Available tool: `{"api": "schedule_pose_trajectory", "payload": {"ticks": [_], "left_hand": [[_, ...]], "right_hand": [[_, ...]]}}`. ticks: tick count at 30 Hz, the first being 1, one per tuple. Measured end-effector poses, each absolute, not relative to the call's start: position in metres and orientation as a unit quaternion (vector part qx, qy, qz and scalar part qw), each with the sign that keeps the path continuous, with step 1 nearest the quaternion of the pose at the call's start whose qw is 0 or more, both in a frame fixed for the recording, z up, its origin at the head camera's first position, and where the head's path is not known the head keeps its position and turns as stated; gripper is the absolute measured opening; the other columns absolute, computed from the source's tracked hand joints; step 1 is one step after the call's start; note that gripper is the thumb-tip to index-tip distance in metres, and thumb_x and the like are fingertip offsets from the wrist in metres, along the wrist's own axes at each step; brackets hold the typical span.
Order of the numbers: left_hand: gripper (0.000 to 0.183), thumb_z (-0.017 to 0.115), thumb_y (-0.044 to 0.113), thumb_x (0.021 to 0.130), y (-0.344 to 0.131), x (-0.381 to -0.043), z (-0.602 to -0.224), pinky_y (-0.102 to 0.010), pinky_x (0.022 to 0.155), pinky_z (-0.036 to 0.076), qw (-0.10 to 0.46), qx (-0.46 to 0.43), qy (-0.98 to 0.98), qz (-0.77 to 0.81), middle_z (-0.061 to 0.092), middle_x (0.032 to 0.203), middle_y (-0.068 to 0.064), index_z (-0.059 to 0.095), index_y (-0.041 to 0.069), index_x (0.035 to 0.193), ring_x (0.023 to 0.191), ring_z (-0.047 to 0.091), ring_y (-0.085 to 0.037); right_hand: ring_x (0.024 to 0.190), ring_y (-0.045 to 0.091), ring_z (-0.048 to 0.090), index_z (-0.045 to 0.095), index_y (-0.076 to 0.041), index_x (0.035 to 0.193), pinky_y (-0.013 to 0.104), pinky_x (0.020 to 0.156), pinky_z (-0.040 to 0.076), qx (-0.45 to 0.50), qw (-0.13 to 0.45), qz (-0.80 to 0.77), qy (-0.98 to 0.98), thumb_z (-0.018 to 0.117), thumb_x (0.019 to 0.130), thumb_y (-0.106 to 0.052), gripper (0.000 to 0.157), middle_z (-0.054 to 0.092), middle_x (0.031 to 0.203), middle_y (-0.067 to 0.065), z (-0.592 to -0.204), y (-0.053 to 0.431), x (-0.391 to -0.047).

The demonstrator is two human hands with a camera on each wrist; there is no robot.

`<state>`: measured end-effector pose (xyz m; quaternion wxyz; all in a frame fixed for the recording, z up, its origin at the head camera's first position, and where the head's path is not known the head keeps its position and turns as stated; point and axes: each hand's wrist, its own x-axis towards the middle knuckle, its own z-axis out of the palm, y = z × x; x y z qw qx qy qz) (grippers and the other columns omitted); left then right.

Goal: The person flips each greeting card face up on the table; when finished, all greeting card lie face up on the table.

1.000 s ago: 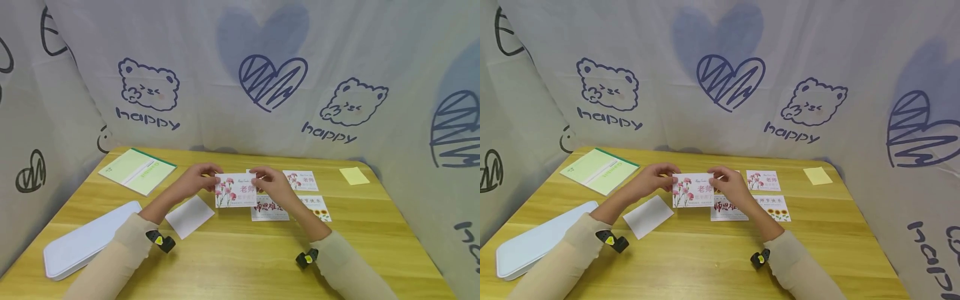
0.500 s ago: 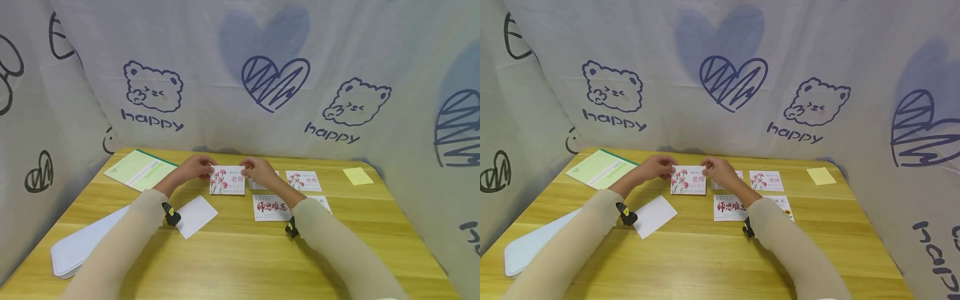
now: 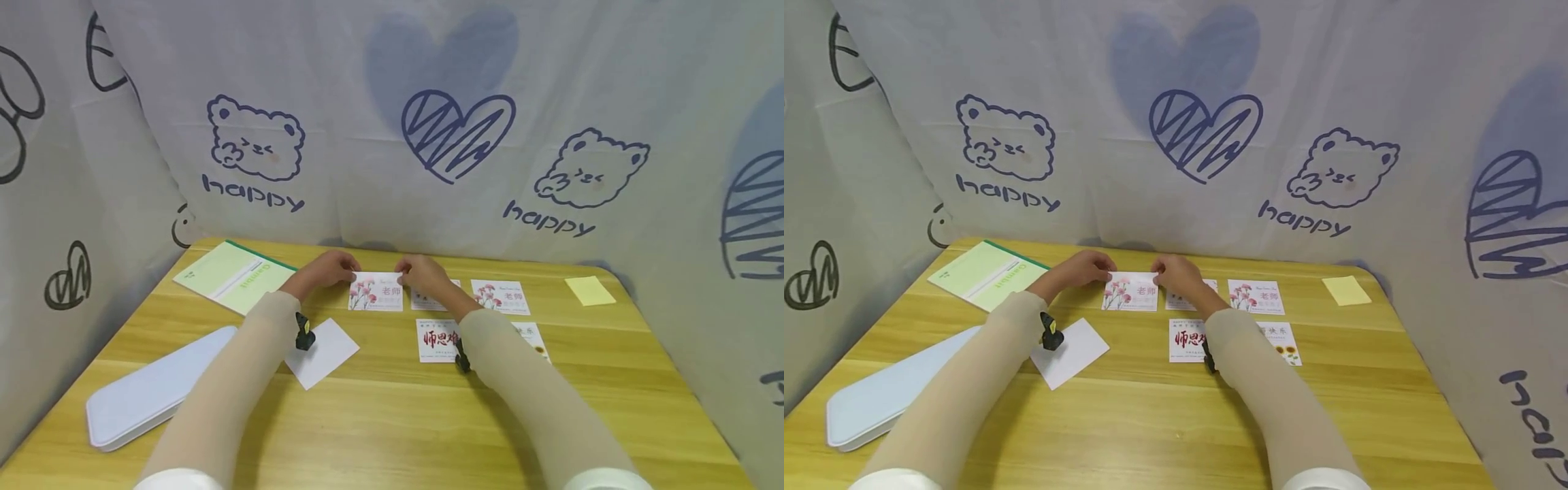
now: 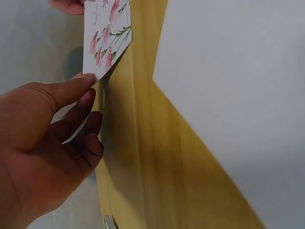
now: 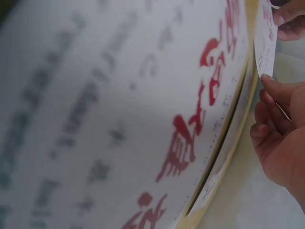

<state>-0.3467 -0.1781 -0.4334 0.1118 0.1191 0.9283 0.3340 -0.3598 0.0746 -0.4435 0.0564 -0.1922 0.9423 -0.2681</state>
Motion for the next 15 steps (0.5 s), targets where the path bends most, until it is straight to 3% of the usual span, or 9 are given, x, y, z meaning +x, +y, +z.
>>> {"api": "schedule_pose_trajectory", "payload": {"ticks": [7, 15], "left_hand": [[0.02, 0.063, 0.015, 0.1, -0.178, -0.354, -0.443, -0.044, 0.106, 0.045, 0.111, 0.135, 0.936, 0.307, 0.069, 0.119, -0.01, 0.072, 0.009, 0.117, 0.106, 0.057, -0.026], [0.02, 0.062, 0.015, 0.1, -0.181, -0.35, -0.442, -0.045, 0.108, 0.044, 0.111, 0.118, 0.936, 0.311, 0.067, 0.123, -0.01, 0.07, 0.009, 0.118, 0.11, 0.057, -0.027]], "right_hand": [[0.102, 0.02, 0.062, 0.07, -0.017, 0.114, 0.043, 0.094, 0.048, -0.193, 0.055, -0.204, 0.958, 0.067, 0.098, -0.023, 0.018, 0.069, 0.112, 0.002, -0.444, 0.07, -0.358], [0.103, 0.019, 0.06, 0.07, -0.018, 0.117, 0.042, 0.093, 0.049, -0.204, 0.055, -0.178, 0.961, 0.065, 0.099, -0.024, 0.019, 0.065, 0.112, 0.001, -0.442, 0.066, -0.359]]}}
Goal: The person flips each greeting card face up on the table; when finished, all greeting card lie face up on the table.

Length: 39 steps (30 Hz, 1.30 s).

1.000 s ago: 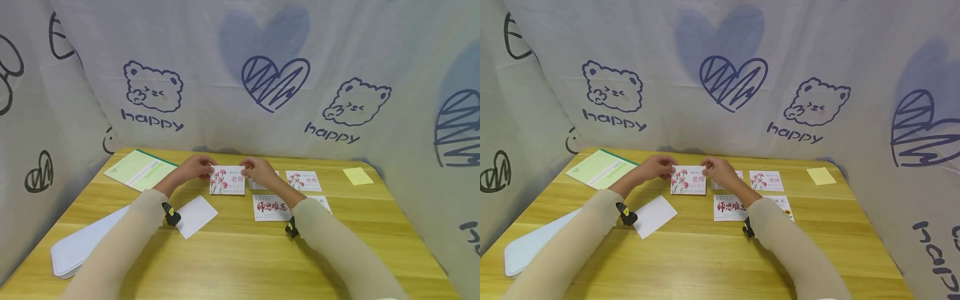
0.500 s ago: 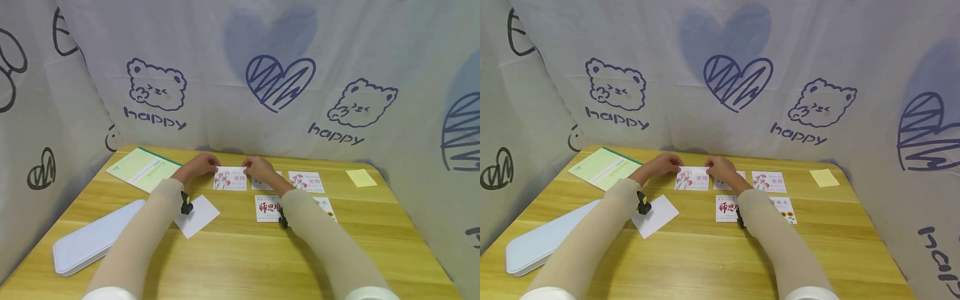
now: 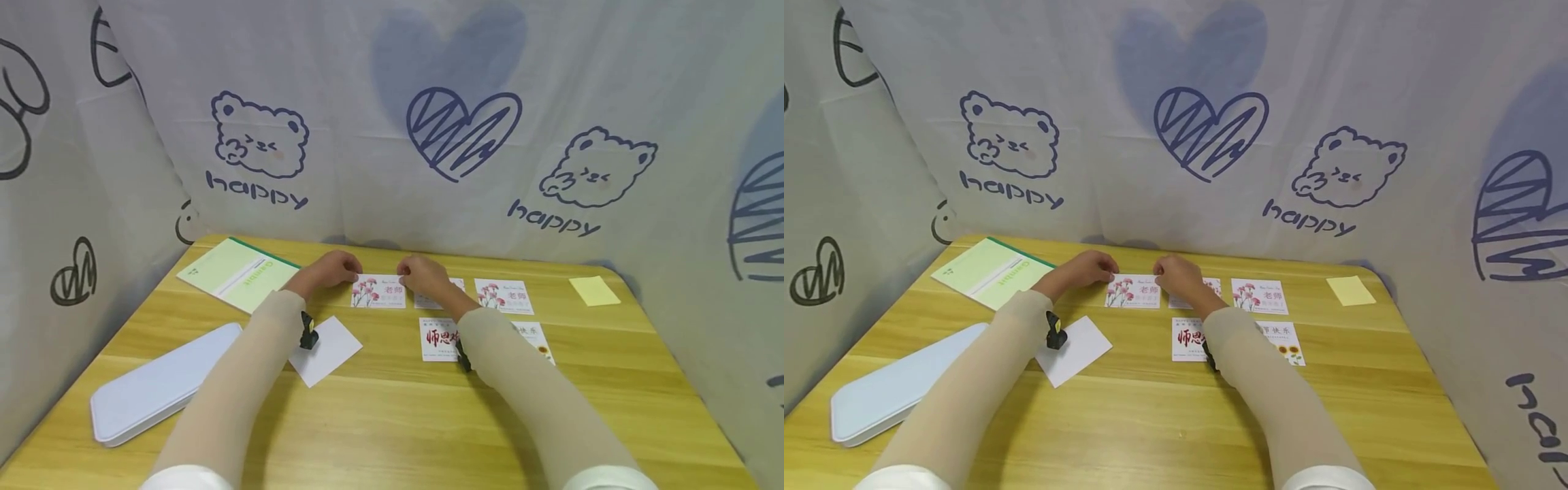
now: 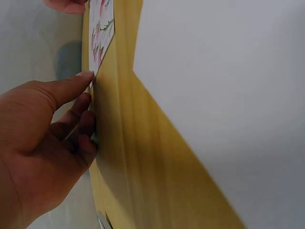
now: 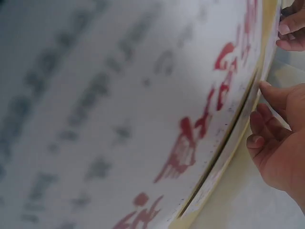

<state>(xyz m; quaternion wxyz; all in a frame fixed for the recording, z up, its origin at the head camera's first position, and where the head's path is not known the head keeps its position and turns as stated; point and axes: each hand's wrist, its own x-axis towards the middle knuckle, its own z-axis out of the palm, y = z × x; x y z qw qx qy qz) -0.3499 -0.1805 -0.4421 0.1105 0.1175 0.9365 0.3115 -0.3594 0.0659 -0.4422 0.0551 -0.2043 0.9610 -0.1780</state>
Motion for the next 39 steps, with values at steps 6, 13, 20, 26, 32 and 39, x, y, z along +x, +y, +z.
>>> {"api": "schedule_pose_trajectory", "payload": {"ticks": [6, 13, 20, 26, 32, 39], "left_hand": [[0.026, 0.059, 0.018, 0.102, -0.182, -0.34, -0.432, -0.045, 0.104, 0.046, 0.096, 0.115, 0.934, 0.323, 0.064, 0.124, -0.012, 0.066, 0.007, 0.124, 0.108, 0.056, -0.027], [0.024, 0.062, 0.018, 0.101, -0.2, -0.311, -0.423, -0.041, 0.096, 0.049, 0.095, 0.136, 0.93, 0.328, 0.066, 0.12, -0.012, 0.068, 0.006, 0.121, 0.106, 0.058, -0.026], [0.026, 0.066, 0.018, 0.098, -0.216, -0.277, -0.422, -0.031, 0.079, 0.05, 0.121, 0.16, 0.92, 0.336, 0.069, 0.106, -0.009, 0.068, 0.003, 0.119, 0.093, 0.058, -0.02], [0.025, 0.07, 0.013, 0.094, -0.219, -0.263, -0.429, -0.029, 0.075, 0.047, 0.155, 0.174, 0.914, 0.333, 0.066, 0.097, -0.006, 0.067, 0.002, 0.116, 0.086, 0.056, -0.017], [0.028, 0.074, 0.016, 0.092, -0.22, -0.258, -0.434, -0.031, 0.083, 0.048, 0.167, 0.178, 0.916, 0.318, 0.067, 0.104, -0.008, 0.068, 0.002, 0.116, 0.094, 0.057, -0.019], [0.023, 0.072, 0.015, 0.093, -0.221, -0.256, -0.434, -0.031, 0.082, 0.048, 0.17, 0.183, 0.917, 0.311, 0.068, 0.102, -0.008, 0.069, 0.002, 0.112, 0.091, 0.057, -0.018]], "right_hand": [[0.101, 0.023, 0.06, 0.066, -0.011, 0.128, 0.042, 0.089, 0.05, -0.195, 0.058, -0.254, 0.945, 0.061, 0.101, -0.022, 0.029, 0.064, 0.118, 0.006, -0.433, 0.076, -0.358], [0.098, 0.024, 0.06, 0.066, -0.006, 0.127, 0.033, 0.076, 0.05, -0.235, 0.071, -0.341, 0.908, 0.063, 0.1, -0.017, 0.029, 0.065, 0.113, 0.009, -0.427, 0.075, -0.339], [0.083, 0.016, 0.06, 0.068, -0.008, 0.122, 0.027, 0.068, 0.05, -0.277, 0.111, -0.375, 0.878, 0.066, 0.099, -0.018, 0.026, 0.065, 0.107, 0.005, -0.436, 0.054, -0.305], [0.082, 0.013, 0.06, 0.068, -0.007, 0.122, 0.025, 0.071, 0.051, -0.307, 0.15, -0.384, 0.858, 0.071, 0.095, -0.016, 0.029, 0.066, 0.107, 0.004, -0.443, 0.038, -0.273], [0.097, 0.011, 0.058, 0.069, -0.013, 0.119, 0.03, 0.089, 0.048, -0.306, 0.152, -0.348, 0.873, 0.078, 0.089, -0.026, 0.033, 0.066, 0.106, -0.003, -0.449, 0.026, -0.245], [0.097, 0.01, 0.057, 0.071, -0.017, 0.118, 0.029, 0.086, 0.048, -0.3, 0.128, -0.29, 0.9, 0.078, 0.089, -0.031, 0.033, 0.063, 0.106, -0.005, -0.453, 0.014, -0.236]]}}
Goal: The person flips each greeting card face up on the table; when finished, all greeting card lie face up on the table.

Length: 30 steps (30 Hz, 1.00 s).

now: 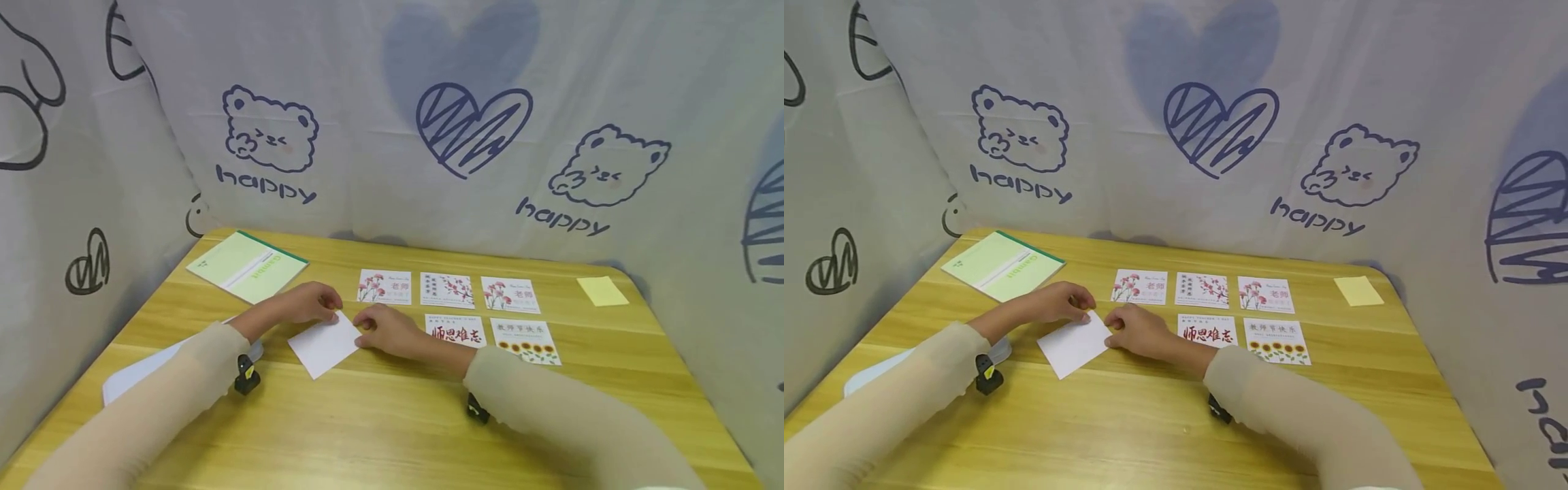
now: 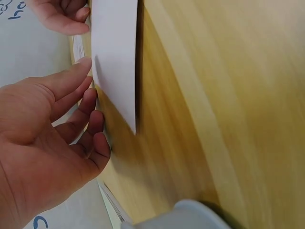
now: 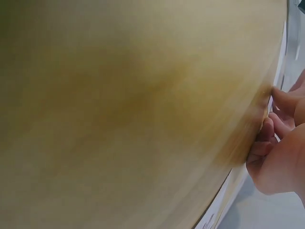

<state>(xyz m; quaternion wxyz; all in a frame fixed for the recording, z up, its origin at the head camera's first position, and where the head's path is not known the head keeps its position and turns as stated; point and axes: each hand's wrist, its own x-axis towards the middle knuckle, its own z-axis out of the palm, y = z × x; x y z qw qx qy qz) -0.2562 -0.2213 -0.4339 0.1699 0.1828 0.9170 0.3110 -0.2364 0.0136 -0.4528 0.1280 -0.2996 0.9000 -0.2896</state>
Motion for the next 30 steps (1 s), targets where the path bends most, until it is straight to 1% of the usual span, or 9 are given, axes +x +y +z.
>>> {"api": "schedule_pose_trajectory", "payload": {"ticks": [4, 9, 15, 22, 27, 30], "left_hand": [[0.018, 0.07, 0.013, 0.095, -0.2207, -0.2563, -0.4335, -0.03, 0.08, 0.049, 0.173, 0.19, 0.916, 0.307, 0.07, 0.1, -0.008, 0.07, 0.002, 0.109, 0.087, 0.058, -0.017], [0.018, 0.069, 0.012, 0.094, -0.2186, -0.2565, -0.4322, -0.034, 0.084, 0.051, 0.16, 0.185, 0.926, 0.287, 0.07, 0.103, -0.009, 0.07, 0.002, 0.11, 0.091, 0.06, -0.019], [0.014, 0.069, 0.009, 0.094, -0.2181, -0.2566, -0.4303, -0.036, 0.087, 0.052, 0.148, 0.178, 0.936, 0.266, 0.071, 0.102, -0.01, 0.072, 0.002, 0.106, 0.092, 0.062, -0.02], [0.016, 0.063, 0.005, 0.097, -0.2205, -0.2548, -0.4265, -0.037, 0.088, 0.051, 0.16, 0.17, 0.928, 0.289, 0.071, 0.109, -0.012, 0.072, 0.001, 0.108, 0.096, 0.061, -0.022], [0.014, 0.061, 0.007, 0.098, -0.2206, -0.2544, -0.4262, -0.034, 0.087, 0.049, 0.174, 0.158, 0.917, 0.323, 0.069, 0.107, -0.011, 0.07, 0.003, 0.107, 0.095, 0.059, -0.02], [0.015, 0.061, 0.008, 0.098, -0.2196, -0.254, -0.4258, -0.034, 0.087, 0.049, 0.178, 0.154, 0.911, 0.338, 0.068, 0.108, -0.011, 0.069, 0.002, 0.109, 0.095, 0.059, -0.021]], "right_hand": [[0.099, 0.01, 0.056, 0.07, -0.018, 0.12, 0.028, 0.086, 0.047, -0.299, 0.127, -0.277, 0.904, 0.076, 0.091, -0.032, 0.033, 0.061, 0.107, -0.006, -0.453, 0.0109, -0.2353], [0.095, 0.01, 0.055, 0.07, -0.019, 0.121, 0.028, 0.082, 0.047, -0.298, 0.119, -0.269, 0.908, 0.075, 0.091, -0.033, 0.033, 0.06, 0.104, -0.007, -0.4542, 0.011, -0.2335], [0.092, 0.01, 0.054, 0.069, -0.019, 0.123, 0.028, 0.079, 0.046, -0.295, 0.117, -0.269, 0.909, 0.075, 0.091, -0.033, 0.036, 0.058, 0.102, -0.007, -0.4549, 0.012, -0.2322], [0.091, 0.01, 0.054, 0.068, -0.019, 0.124, 0.028, 0.078, 0.046, -0.294, 0.113, -0.263, 0.912, 0.074, 0.092, -0.034, 0.036, 0.058, 0.102, -0.007, -0.4547, 0.0113, -0.2314], [0.09, 0.01, 0.053, 0.069, -0.019, 0.123, 0.027, 0.076, 0.045, -0.293, 0.111, -0.259, 0.914, 0.075, 0.091, -0.034, 0.036, 0.057, 0.1, -0.007, -0.4545, 0.0111, -0.2305], [0.09, 0.01, 0.053, 0.068, -0.019, 0.123, 0.027, 0.076, 0.045, -0.292, 0.113, -0.262, 0.913, 0.075, 0.091, -0.034, 0.035, 0.057, 0.1, -0.007, -0.4541, 0.0112, -0.2302]]}}
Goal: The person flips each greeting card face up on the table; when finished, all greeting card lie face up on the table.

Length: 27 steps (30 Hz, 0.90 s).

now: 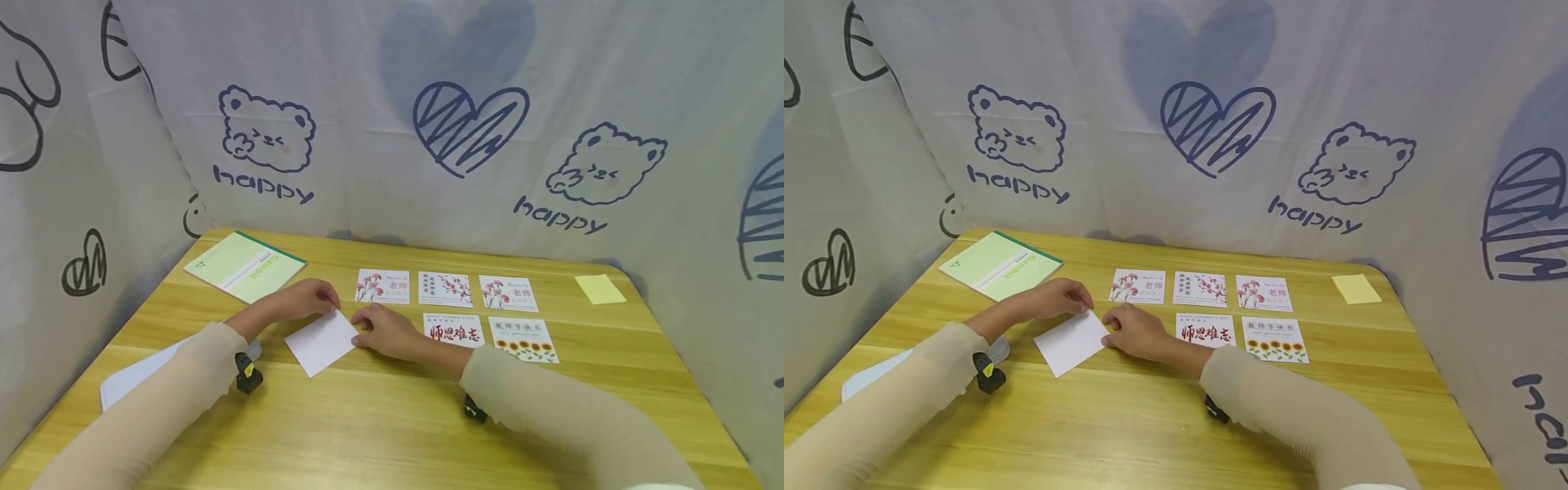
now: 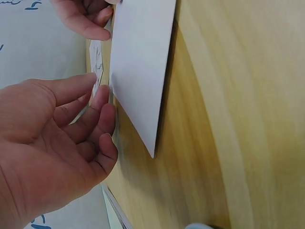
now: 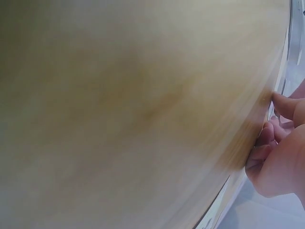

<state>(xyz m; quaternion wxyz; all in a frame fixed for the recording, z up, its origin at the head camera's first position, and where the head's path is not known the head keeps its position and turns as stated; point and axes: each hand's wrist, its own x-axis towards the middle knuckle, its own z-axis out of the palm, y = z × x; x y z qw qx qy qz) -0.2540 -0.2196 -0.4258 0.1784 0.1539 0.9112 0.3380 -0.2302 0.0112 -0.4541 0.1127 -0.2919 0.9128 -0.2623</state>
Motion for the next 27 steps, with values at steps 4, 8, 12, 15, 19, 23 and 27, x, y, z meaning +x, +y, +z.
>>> {"api": "schedule_pose_trajectory", "payload": {"ticks": [4, 8, 12, 15, 19, 23, 27], "left_hand": [[0.019, 0.061, 0.008, 0.098, -0.2191, -0.2539, -0.426, -0.036, 0.089, 0.051, 0.169, 0.152, 0.92, 0.32, 0.069, 0.111, -0.014, 0.068, -0.001, 0.113, 0.098, 0.061, -0.022], [0.018, 0.062, 0.007, 0.097, -0.2192, -0.2543, -0.4269, -0.037, 0.089, 0.052, 0.163, 0.153, 0.928, 0.299, 0.071, 0.111, -0.014, 0.071, 0.0, 0.111, 0.097, 0.062, -0.022], [0.016, 0.062, 0.006, 0.097, -0.2196, -0.2543, -0.4277, -0.035, 0.087, 0.052, 0.164, 0.158, 0.924, 0.307, 0.071, 0.109, -0.014, 0.072, 0.0, 0.108, 0.095, 0.062, -0.021], [0.016, 0.061, 0.006, 0.097, -0.221, -0.2547, -0.4285, -0.034, 0.086, 0.051, 0.168, 0.157, 0.92, 0.317, 0.071, 0.109, -0.013, 0.072, 0.001, 0.108, 0.095, 0.061, -0.021], [0.016, 0.06, 0.009, 0.098, -0.2234, -0.2562, -0.4303, -0.032, 0.084, 0.05, 0.178, 0.142, 0.912, 0.342, 0.069, 0.108, -0.012, 0.07, 0.002, 0.109, 0.094, 0.06, -0.02], [0.018, 0.06, 0.011, 0.098, -0.2247, -0.2562, -0.4306, -0.029, 0.08, 0.049, 0.186, 0.124, 0.902, 0.369, 0.067, 0.105, -0.011, 0.067, 0.001, 0.11, 0.091, 0.058, -0.019], [0.022, 0.059, 0.011, 0.098, -0.2244, -0.2542, -0.4264, -0.028, 0.077, 0.049, 0.189, 0.12, 0.893, 0.389, 0.065, 0.103, -0.012, 0.063, -0.002, 0.116, 0.089, 0.058, -0.019]], "right_hand": [[0.09, 0.01, 0.052, 0.068, -0.018, 0.123, 0.027, 0.076, 0.044, -0.294, 0.115, -0.27, 0.91, 0.075, 0.091, -0.033, 0.035, 0.056, 0.1, -0.007, -0.4529, 0.0111, -0.2297], [0.089, 0.01, 0.052, 0.068, -0.019, 0.122, 0.027, 0.076, 0.044, -0.294, 0.114, -0.269, 0.91, 0.074, 0.091, -0.033, 0.035, 0.056, 0.1, -0.007, -0.453, 0.011, -0.2296], [0.089, 0.011, 0.052, 0.068, -0.019, 0.122, 0.027, 0.075, 0.043, -0.292, 0.116, -0.266, 0.912, 0.074, 0.092, -0.033, 0.035, 0.056, 0.099, -0.007, -0.4527, 0.0113, -0.2292], [0.089, 0.01, 0.052, 0.068, -0.019, 0.123, 0.027, 0.075, 0.043, -0.292, 0.117, -0.264, 0.912, 0.074, 0.092, -0.034, 0.035, 0.056, 0.099, -0.007, -0.4525, 0.0116, -0.2292], [0.089, 0.01, 0.052, 0.068, -0.018, 0.123, 0.027, 0.075, 0.043, -0.294, 0.116, -0.264, 0.911, 0.074, 0.092, -0.033, 0.035, 0.056, 0.099, -0.007, -0.4523, 0.0118, -0.2293], [0.089, 0.01, 0.053, 0.068, -0.019, 0.123, 0.027, 0.077, 0.044, -0.294, 0.114, -0.261, 0.912, 0.074, 0.092, -0.033, 0.035, 0.057, 0.1, -0.006, -0.4523, 0.0116, -0.2296], [0.092, 0.009, 0.054, 0.069, -0.019, 0.121, 0.028, 0.079, 0.046, -0.291, 0.116, -0.26, 0.913, 0.074, 0.092, -0.034, 0.034, 0.058, 0.102, -0.007, -0.453, 0.011, -0.231]]}}
